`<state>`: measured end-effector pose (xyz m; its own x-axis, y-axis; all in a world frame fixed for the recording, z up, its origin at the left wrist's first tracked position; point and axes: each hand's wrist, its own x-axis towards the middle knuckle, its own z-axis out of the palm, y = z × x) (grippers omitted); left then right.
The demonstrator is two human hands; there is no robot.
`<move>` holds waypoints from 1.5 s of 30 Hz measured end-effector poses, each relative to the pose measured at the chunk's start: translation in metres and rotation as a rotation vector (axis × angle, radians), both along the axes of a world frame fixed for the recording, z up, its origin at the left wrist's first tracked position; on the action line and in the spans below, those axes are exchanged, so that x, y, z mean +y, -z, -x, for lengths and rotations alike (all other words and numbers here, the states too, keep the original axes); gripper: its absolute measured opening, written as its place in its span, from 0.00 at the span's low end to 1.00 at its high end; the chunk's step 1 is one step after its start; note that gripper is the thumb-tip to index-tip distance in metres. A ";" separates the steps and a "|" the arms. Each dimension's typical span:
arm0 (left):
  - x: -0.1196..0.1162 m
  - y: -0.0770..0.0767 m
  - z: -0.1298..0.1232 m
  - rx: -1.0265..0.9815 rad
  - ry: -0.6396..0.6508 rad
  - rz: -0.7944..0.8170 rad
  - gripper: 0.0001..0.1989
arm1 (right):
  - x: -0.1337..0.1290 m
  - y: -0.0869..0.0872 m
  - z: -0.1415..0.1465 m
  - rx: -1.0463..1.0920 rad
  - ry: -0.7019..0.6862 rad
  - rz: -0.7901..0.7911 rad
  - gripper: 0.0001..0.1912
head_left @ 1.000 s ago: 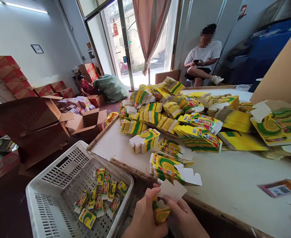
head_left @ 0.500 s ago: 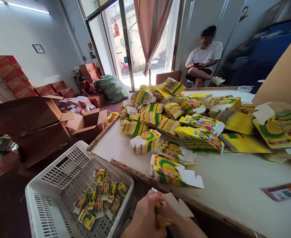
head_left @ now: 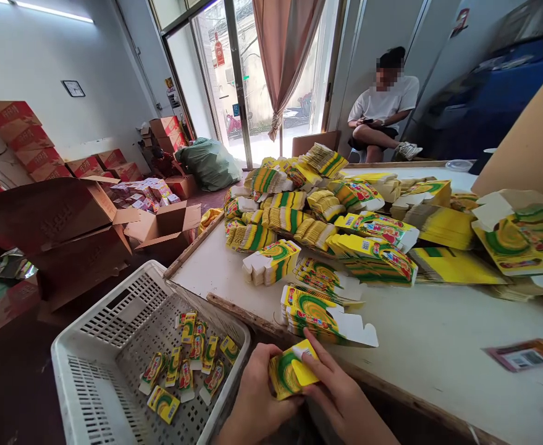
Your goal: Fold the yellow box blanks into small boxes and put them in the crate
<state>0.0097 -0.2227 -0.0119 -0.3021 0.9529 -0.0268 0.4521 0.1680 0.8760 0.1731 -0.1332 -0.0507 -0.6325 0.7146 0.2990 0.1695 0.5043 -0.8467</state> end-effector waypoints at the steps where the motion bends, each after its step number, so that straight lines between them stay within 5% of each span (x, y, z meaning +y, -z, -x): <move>1: -0.001 -0.004 0.003 -0.016 0.012 0.022 0.24 | 0.003 -0.005 -0.004 -0.042 -0.047 0.008 0.20; 7: 0.004 -0.019 0.013 -0.122 0.068 0.080 0.31 | 0.017 -0.037 -0.018 -0.129 -0.189 0.091 0.09; 11: 0.008 -0.021 0.011 0.082 0.097 -0.016 0.26 | 0.006 -0.035 -0.003 -0.039 0.012 0.191 0.10; 14: 0.001 -0.021 0.023 0.121 0.077 -0.006 0.24 | 0.001 -0.023 0.007 -0.018 0.086 0.206 0.22; 17: -0.017 -0.021 0.064 0.251 -0.064 0.054 0.23 | 0.018 -0.011 0.001 -0.065 0.190 0.047 0.30; 20: -0.039 -0.019 0.114 0.580 -0.381 0.145 0.26 | 0.050 0.000 -0.015 -0.182 0.443 -0.249 0.23; 23: -0.048 -0.014 0.134 0.566 -0.418 0.101 0.25 | 0.071 0.009 -0.025 -0.341 0.495 -0.397 0.13; 35: 0.005 -0.019 0.031 0.071 0.115 0.067 0.17 | 0.075 0.008 -0.011 -0.354 0.440 -0.424 0.17; 40: 0.013 -0.022 0.016 0.035 0.167 0.130 0.17 | 0.075 0.006 -0.012 -0.350 0.458 -0.440 0.17; 45: 0.011 -0.009 0.012 -0.040 0.162 0.125 0.16 | 0.073 -0.008 -0.012 -0.337 0.488 -0.438 0.16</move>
